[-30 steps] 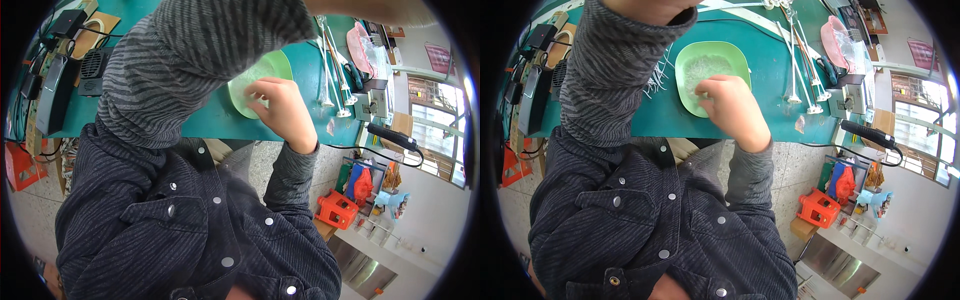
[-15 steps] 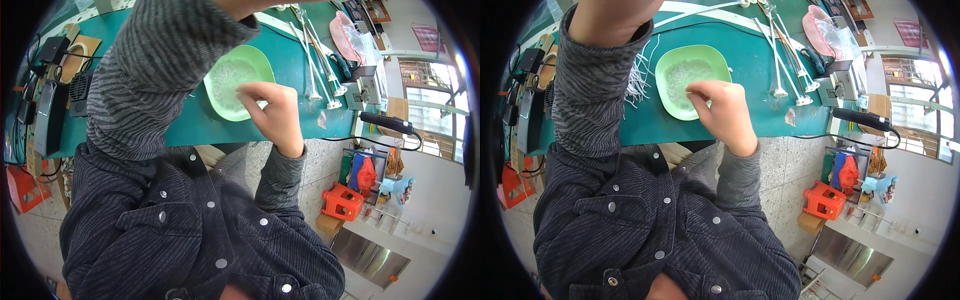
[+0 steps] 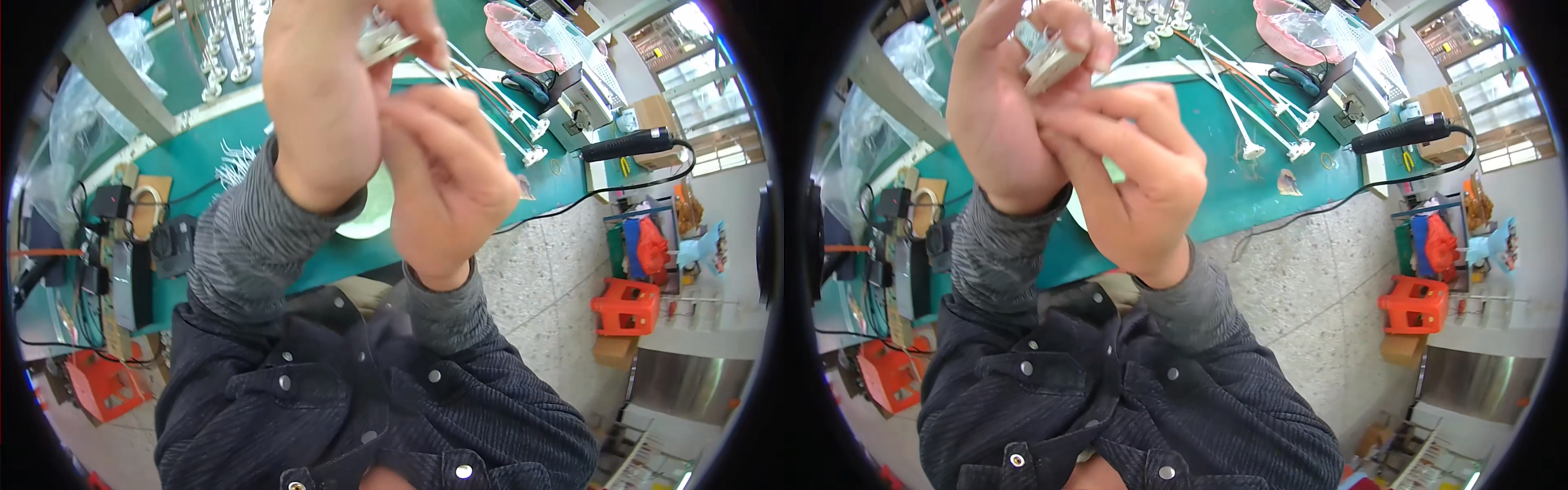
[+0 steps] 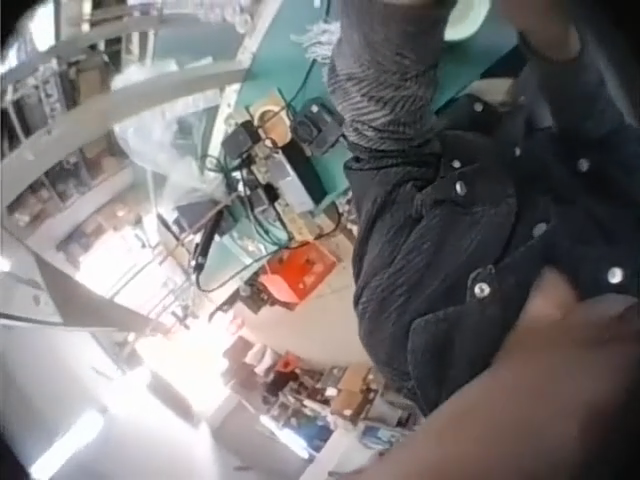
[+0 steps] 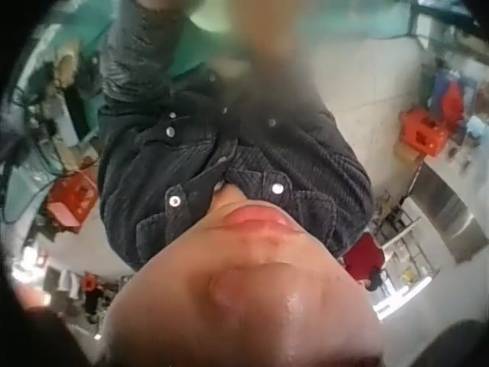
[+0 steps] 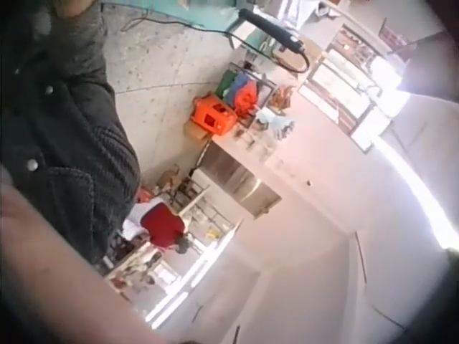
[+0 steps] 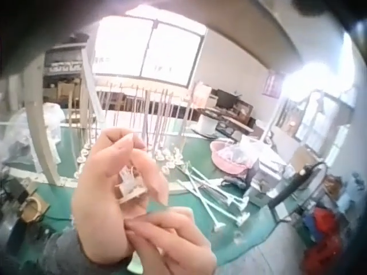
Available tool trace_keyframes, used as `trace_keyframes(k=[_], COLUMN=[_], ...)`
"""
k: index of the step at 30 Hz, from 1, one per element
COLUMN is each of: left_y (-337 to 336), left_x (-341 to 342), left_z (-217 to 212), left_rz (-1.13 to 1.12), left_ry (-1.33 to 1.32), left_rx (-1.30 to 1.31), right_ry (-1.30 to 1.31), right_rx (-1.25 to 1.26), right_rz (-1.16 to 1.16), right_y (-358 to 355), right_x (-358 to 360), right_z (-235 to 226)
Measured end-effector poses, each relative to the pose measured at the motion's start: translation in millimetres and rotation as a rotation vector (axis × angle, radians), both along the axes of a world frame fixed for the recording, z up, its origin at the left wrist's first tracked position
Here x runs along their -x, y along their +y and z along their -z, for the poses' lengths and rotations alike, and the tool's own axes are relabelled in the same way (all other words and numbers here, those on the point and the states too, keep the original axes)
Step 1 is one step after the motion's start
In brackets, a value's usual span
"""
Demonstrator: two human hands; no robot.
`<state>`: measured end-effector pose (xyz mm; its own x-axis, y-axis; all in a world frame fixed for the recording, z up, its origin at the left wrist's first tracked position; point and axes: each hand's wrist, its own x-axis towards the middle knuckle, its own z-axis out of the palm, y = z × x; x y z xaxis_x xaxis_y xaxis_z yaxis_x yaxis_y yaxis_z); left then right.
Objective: The recorder is assembling LED light components by attaching light strips to bases and connecting wiring at a manual workstation.
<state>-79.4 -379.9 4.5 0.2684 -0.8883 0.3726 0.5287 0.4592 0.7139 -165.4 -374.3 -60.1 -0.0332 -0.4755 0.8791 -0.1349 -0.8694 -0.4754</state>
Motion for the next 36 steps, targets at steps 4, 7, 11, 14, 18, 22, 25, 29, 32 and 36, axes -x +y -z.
trace_keyframes(k=[4,7,11,14,18,22,25,29,32,36], left_y=[-6,-8,-1,-2,-1,-8,-5,-7,-6,-12], left_x=[-2,-5,-4,-8,-5,-3,3,11,17,14], left_z=[11,15,19,23,25,36,32,35,30,34], left_rz=[0.319,0.548,0.566,0.644,0.766,0.749,0.671,0.591,0.542,0.554], left_ry=[0.181,0.155,0.132,0.240,0.403,0.415,0.399,0.317,0.320,0.105], left_rx=[0.021,0.023,-0.001,0.050,-0.034,0.083,0.078,0.156,0.126,0.217], right_ry=[-0.005,0.084,0.167,0.095,0.100,0.146,0.127,-0.060,-0.092,-0.128], right_rx=[-0.061,-0.043,-0.067,-0.062,0.060,0.088,0.091,-0.094,-0.136,-0.131], right_rz=[-0.072,-0.205,-0.256,-0.275,-0.029,0.258,0.381,0.457,0.455,0.467], right_y=[6,-3,-10,-9,1,24,27,23,18,17], right_x=[12,25,42,35,35,27,26,14,11,9], right_z=[5,0,-8,-8,-8,-7,-7,-7,-9,-10])
